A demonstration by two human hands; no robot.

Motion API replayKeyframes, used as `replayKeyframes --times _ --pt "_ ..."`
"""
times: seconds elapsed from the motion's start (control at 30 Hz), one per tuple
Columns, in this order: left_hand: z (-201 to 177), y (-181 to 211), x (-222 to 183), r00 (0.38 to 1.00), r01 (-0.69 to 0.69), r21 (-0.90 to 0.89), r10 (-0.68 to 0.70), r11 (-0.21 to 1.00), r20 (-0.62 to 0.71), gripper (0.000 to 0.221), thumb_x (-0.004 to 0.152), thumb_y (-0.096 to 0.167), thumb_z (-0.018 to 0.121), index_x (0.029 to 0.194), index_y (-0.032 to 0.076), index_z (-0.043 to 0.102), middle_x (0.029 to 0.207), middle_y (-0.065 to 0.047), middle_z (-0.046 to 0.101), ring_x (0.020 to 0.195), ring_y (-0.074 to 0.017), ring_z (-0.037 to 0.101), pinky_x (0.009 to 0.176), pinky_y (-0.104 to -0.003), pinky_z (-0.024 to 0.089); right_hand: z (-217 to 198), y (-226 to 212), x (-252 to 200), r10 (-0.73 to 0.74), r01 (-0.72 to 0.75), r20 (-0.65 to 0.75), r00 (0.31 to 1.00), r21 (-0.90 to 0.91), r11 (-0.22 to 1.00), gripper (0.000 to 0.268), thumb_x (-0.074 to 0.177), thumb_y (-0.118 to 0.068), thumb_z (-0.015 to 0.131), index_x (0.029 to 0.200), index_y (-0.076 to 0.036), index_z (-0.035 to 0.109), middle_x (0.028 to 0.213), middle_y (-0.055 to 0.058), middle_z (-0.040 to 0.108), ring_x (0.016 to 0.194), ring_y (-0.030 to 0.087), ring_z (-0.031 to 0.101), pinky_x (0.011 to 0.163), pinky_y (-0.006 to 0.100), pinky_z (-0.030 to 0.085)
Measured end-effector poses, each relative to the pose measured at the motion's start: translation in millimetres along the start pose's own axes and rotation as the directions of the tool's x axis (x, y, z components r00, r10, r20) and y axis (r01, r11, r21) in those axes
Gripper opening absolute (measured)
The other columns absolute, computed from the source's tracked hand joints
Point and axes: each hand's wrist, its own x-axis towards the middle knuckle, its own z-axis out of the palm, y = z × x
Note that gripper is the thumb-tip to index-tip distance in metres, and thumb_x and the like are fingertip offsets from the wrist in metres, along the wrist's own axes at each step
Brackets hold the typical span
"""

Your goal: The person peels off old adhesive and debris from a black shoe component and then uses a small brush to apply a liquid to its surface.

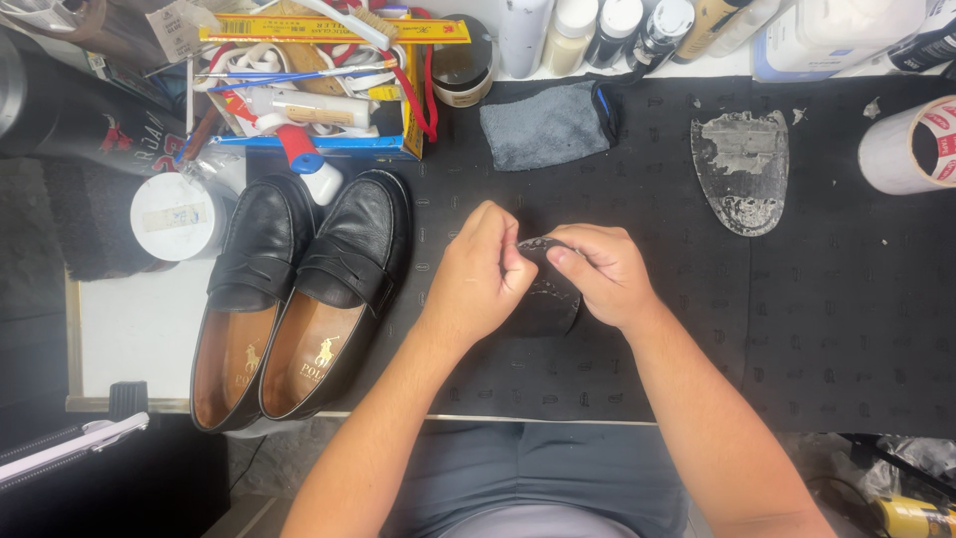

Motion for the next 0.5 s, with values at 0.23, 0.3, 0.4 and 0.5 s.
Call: replayKeyframes --times 0.23,0.3,0.4,0.5 --pt "-12 0 -10 0.968 0.128 -0.240 -0.174 0.962 -0.183 0.008 0.096 0.002 0.063 0.101 0.001 0.057 0.099 -0.011 0.061 0.083 -0.0176 0.070 0.074 -0.030 0.057 3 11 -4 0.057 -0.060 -0.098 0.994 -0.021 0.998 0.014 0.102 -0.005 0.061 0.104 0.005 0.071 0.087 0.007 0.070 0.076 0.012 0.064 0.069 0.026 0.050" --pt "-16 11 -14 0.979 0.045 -0.142 -0.072 0.989 -0.192 0.021 0.090 0.005 0.073 0.108 0.001 0.063 0.105 -0.012 0.064 0.086 -0.0190 0.069 0.074 -0.028 0.057 6 12 -3 0.045 -0.049 -0.135 0.990 -0.030 0.998 0.013 0.103 -0.004 0.062 0.106 0.005 0.071 0.089 0.008 0.071 0.078 0.012 0.064 0.071 0.026 0.050" --pt "-15 22 -17 0.970 -0.112 0.125 0.136 0.986 -0.203 0.030 0.086 0.007 0.080 0.114 0.004 0.069 0.110 -0.009 0.067 0.094 -0.0239 0.068 0.081 -0.031 0.056 8 9 -2 0.023 -0.029 -0.145 0.989 -0.037 0.999 0.015 0.103 -0.005 0.061 0.108 0.005 0.071 0.094 0.009 0.073 0.082 0.013 0.067 0.074 0.026 0.052" --pt "-9 25 -15 0.954 -0.163 0.298 0.227 0.941 -0.196 0.027 0.088 0.008 0.082 0.113 0.005 0.071 0.109 -0.006 0.068 0.094 -0.0247 0.068 0.082 -0.034 0.056 9 6 -1 -0.002 -0.009 -0.151 0.988 -0.076 0.997 0.015 0.101 -0.004 0.062 0.109 0.006 0.071 0.095 0.010 0.073 0.082 0.014 0.067 0.073 0.026 0.052"
